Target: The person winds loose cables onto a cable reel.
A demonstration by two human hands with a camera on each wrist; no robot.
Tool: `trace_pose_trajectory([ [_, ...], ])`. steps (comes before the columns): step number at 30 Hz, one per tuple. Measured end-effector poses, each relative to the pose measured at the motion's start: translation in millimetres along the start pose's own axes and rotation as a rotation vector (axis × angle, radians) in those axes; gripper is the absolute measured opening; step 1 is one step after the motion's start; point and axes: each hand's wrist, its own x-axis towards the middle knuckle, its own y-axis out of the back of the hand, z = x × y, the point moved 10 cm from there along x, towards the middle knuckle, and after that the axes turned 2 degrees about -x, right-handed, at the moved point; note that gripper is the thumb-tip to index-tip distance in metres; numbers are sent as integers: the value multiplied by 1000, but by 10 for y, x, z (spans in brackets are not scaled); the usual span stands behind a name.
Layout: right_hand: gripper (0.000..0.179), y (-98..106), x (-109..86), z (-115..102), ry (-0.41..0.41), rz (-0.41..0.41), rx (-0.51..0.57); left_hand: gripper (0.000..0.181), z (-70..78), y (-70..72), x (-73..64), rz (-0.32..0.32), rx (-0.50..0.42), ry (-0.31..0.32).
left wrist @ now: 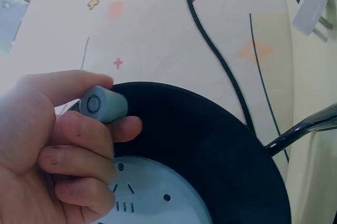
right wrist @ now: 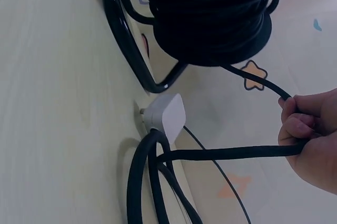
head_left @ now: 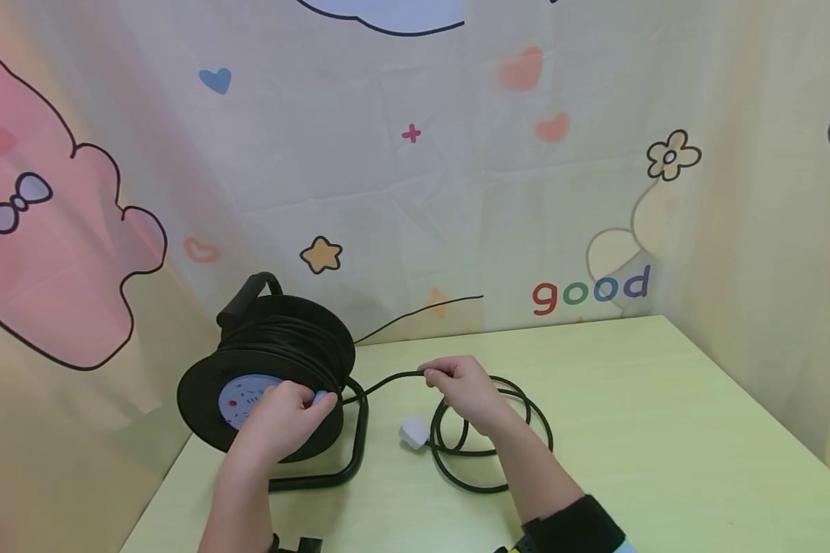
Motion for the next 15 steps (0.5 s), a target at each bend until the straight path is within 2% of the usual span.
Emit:
trace_pose_trajectory([
  [3,24,-132,8,-9,-2,-20,-14,53,-41,-112,24,-59,11,5],
  [9,25,-320,31,-15,15,-39,-48,52,-156,-324,46,-174,29,57],
  [15,24,-385,50,-9,26,-48,-94,52,-158,-373,37,-219,10,65],
])
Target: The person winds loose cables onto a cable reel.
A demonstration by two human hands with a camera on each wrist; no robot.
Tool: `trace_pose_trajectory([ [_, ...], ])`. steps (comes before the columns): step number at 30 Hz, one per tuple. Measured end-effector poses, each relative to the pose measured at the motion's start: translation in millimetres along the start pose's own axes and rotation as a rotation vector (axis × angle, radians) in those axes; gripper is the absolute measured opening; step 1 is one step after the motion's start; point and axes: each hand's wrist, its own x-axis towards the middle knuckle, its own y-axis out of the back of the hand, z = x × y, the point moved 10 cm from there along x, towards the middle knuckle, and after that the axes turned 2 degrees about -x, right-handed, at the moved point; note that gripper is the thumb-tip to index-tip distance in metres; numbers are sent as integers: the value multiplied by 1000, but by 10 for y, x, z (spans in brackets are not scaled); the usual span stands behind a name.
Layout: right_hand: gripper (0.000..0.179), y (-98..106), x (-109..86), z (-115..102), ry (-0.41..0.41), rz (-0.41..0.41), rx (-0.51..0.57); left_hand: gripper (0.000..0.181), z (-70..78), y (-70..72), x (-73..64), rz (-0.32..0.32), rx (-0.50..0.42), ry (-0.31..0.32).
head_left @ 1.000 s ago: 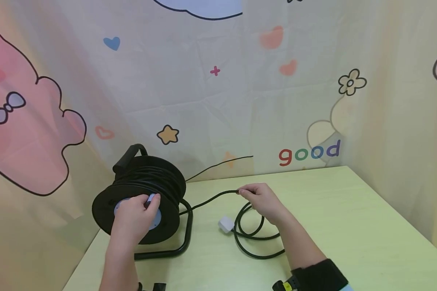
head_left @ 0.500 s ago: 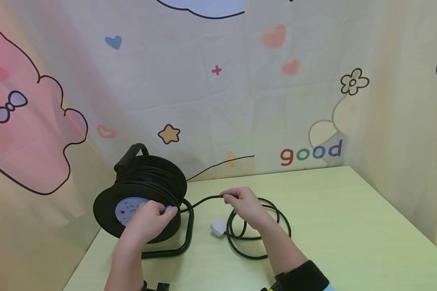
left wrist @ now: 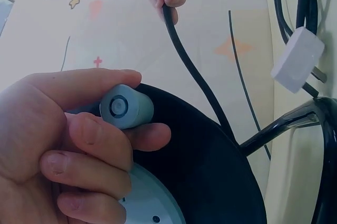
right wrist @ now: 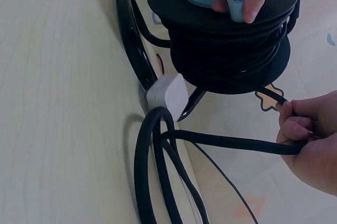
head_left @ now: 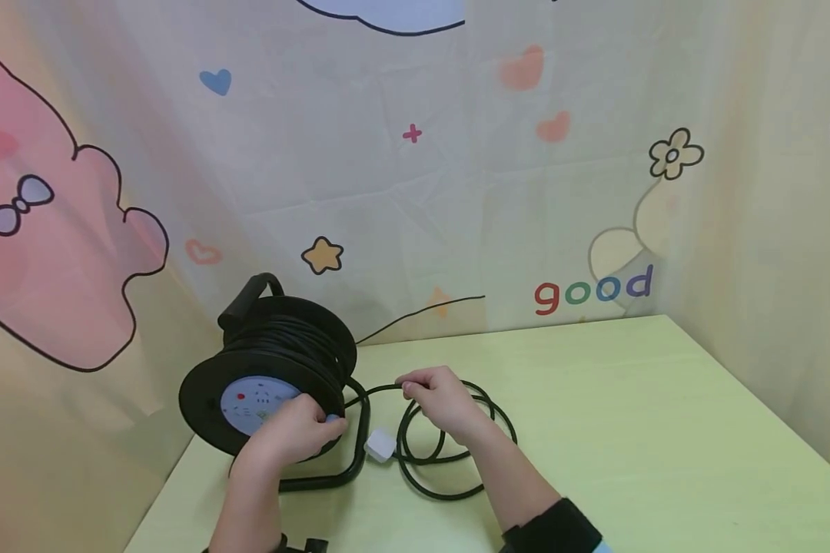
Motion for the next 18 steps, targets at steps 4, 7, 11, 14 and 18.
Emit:
trace_pose_trajectory([
  [4,24,-6,-8,-16,10,-7,2,52,12,9,-28,3,-18,7],
  [7,24,-8,-10,-16,9,-8,8,52,16,9,-33,3,-10,13],
  [11,24,-8,-24,-17,-2,-22,9,52,10,0,-33,-3,-2,13],
  [14,24,28,-33,-5,-16,-34,26,52,4,-3,-27,-5,-3,8],
  [18,25,165,-41,25,-27,-26,34,52,-12,-6,-17,-9,-8,7],
])
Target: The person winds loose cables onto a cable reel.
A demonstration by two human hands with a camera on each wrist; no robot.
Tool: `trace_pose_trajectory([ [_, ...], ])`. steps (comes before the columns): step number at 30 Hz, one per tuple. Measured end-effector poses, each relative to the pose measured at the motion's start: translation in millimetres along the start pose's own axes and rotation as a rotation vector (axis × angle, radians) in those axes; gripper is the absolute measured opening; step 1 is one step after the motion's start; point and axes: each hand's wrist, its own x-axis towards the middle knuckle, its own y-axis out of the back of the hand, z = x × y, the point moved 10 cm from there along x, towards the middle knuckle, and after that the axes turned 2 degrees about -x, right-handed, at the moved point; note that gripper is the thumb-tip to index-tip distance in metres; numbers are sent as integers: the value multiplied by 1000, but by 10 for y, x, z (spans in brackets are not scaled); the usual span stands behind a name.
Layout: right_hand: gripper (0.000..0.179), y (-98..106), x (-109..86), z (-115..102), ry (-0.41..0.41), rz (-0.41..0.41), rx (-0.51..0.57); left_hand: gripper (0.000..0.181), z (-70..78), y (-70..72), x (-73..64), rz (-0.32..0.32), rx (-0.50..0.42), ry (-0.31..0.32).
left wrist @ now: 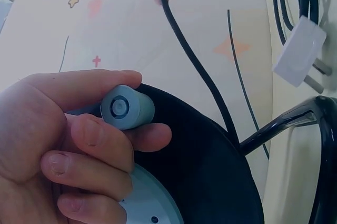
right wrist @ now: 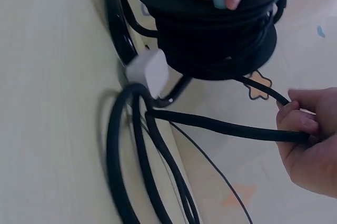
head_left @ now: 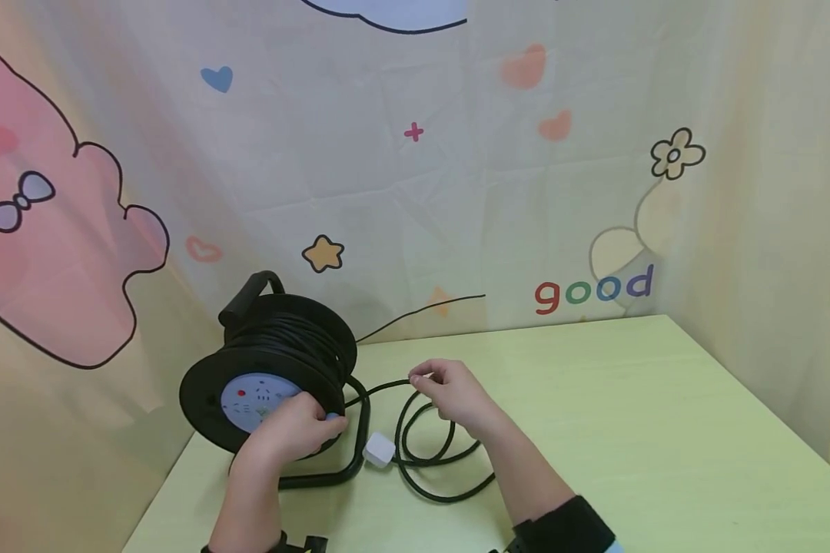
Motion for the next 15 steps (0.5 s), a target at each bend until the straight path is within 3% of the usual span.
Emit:
trace_pose_trajectory([
  [7,33,329,-49,28,17,38,-90,52,-46,0,20,-3,-4,7],
  [15,27,763,-150,-37,75,218,-463,53,-57,-27,35,-23,-37,-15],
])
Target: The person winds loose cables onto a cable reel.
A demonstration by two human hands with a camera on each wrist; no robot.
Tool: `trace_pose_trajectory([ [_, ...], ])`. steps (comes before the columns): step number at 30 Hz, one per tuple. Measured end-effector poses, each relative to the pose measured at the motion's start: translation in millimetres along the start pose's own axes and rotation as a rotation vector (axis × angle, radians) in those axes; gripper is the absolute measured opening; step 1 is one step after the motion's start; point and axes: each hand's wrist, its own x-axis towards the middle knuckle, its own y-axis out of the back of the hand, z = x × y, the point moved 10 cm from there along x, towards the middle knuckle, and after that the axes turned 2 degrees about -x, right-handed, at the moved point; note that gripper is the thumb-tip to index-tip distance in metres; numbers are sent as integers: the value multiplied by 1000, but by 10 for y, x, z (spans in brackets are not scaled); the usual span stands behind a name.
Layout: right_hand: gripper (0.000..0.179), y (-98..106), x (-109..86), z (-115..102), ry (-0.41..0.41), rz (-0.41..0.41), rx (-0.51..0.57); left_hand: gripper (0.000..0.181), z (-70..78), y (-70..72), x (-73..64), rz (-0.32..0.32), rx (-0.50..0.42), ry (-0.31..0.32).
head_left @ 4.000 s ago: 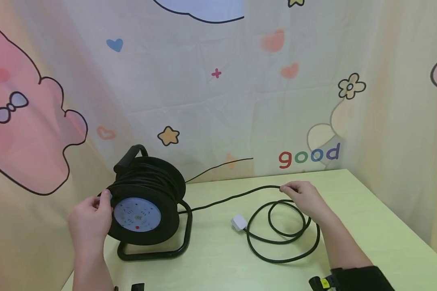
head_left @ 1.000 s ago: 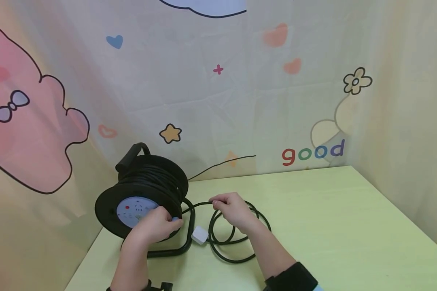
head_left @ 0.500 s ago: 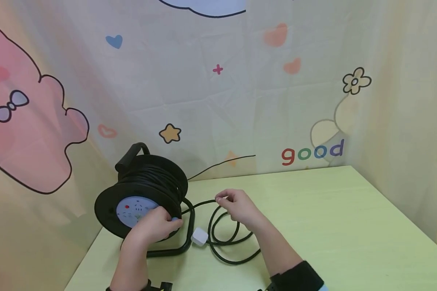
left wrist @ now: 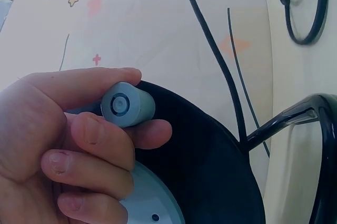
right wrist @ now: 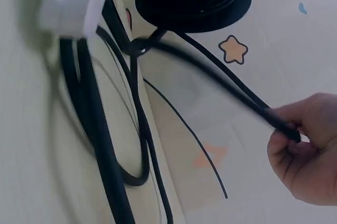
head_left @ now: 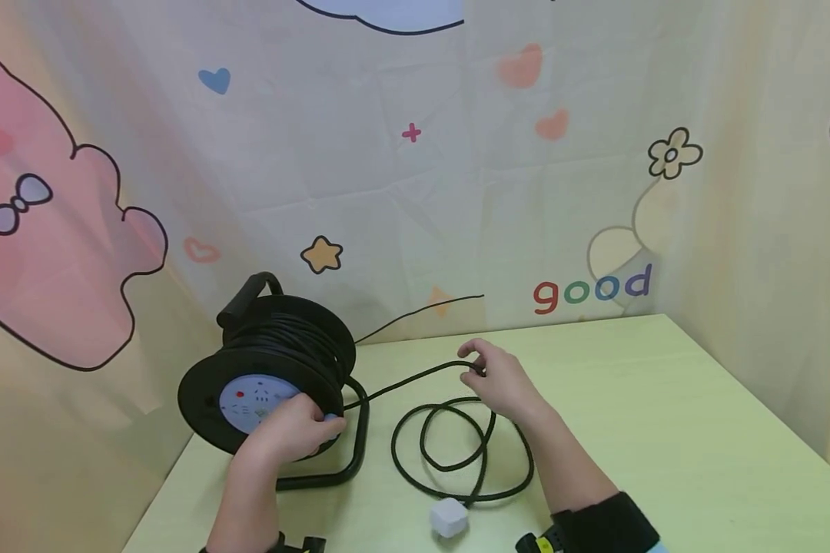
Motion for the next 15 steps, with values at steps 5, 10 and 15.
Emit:
trace_pose_trajectory([
  [5,20,232,-49,68,44,96,-164,54,2,-18,2,-2,1,2],
  [10,20,321,-114,136,80,78,-318,53,15,-31,-3,-9,1,6],
  [15,28,414,-169,208,108,27,-354,53,4,-22,-16,-3,15,22],
])
